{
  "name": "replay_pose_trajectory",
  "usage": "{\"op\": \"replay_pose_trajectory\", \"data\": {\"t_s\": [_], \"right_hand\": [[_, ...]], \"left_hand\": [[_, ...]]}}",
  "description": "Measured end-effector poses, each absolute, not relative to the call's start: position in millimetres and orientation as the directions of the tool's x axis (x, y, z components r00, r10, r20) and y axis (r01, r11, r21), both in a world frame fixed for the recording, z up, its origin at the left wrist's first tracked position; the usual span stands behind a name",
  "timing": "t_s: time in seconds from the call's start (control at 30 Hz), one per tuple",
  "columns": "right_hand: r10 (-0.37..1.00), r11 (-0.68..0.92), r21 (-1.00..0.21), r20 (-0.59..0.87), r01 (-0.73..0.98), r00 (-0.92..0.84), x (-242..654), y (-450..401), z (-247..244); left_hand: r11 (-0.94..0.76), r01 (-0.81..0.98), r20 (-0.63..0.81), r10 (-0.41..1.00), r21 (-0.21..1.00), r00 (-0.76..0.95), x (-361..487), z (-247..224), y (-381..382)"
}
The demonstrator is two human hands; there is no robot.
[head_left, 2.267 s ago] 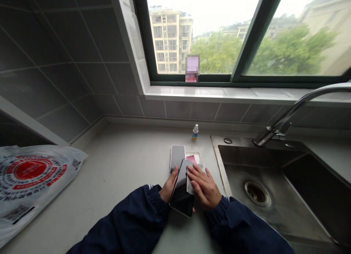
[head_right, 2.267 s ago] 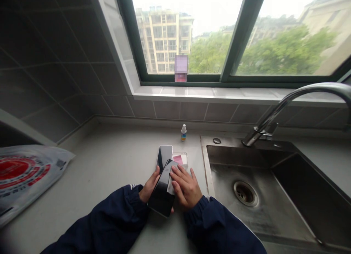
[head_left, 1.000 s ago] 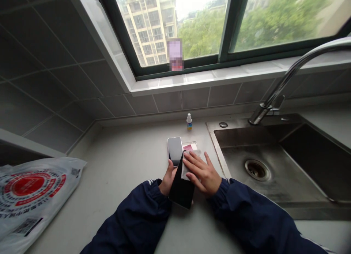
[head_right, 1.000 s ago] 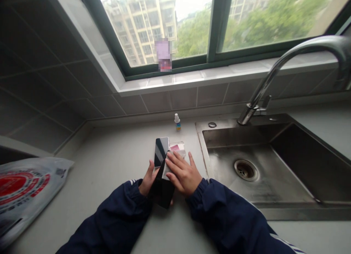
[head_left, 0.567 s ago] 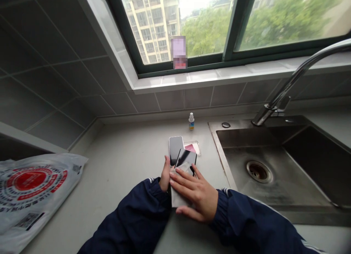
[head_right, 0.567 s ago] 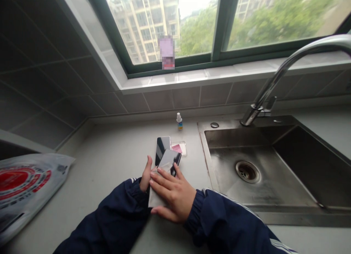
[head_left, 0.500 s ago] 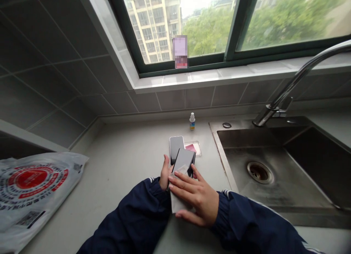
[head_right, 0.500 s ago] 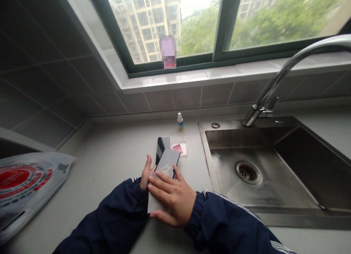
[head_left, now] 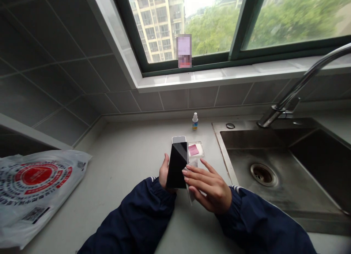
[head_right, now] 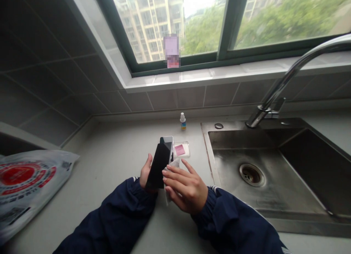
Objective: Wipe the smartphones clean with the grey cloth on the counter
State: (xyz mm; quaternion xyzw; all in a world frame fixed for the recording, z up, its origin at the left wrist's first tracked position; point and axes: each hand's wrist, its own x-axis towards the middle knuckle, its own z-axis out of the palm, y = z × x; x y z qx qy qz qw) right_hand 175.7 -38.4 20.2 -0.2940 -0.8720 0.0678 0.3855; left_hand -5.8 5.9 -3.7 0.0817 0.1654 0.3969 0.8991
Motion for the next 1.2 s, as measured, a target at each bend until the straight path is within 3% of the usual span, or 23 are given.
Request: {"op": "replay_pose_trajectory", "data": {"t_s": [0.2,0.4,0.53,0.73,0.87,1.03,1.2], "right_hand": [[0.620,0.771,-0.338,0.590,0.539,-0.517,180.7,-30.9,15.1],[0.686,0.692,-0.316,0.566,0.649,-0.457,187.7,-21.6,3.8],[0.736,0.622,-0.315,0.547,0.717,-0.398,188.7,-17.5,-2.4],[0.806,0.534,-0.309,0.469,0.787,-0.362,188.3,-15.1,-7.2],[0.783,0.586,-0.318,0.459,0.745,-0.420,187.4,-17.6,-5.6],[0.652,0.751,-0.324,0.500,0.575,-0.569,176.9,-31.3,5.1],[0.511,0.860,-0.344,0.579,0.377,-0.636,168.9,-44.1,16.9]], "left_hand": [[0.692,-0.670,-0.203,0.721,0.270,0.663,-2.0,2.4,4.5],[0.825,-0.446,-0.163,0.521,0.347,0.838,-9.3,-1.6,4.5],[0.808,-0.410,-0.174,0.516,0.423,0.839,-8.0,-5.4,3.0],[0.811,-0.389,-0.188,0.505,0.437,0.842,-5.6,-9.5,1.2],[0.791,-0.440,-0.204,0.557,0.425,0.805,-3.3,-6.2,1.2],[0.679,-0.652,-0.226,0.731,0.338,0.644,1.4,-2.6,2.9],[0.710,-0.647,-0.236,0.703,0.279,0.670,-4.6,-3.1,4.7]]}}
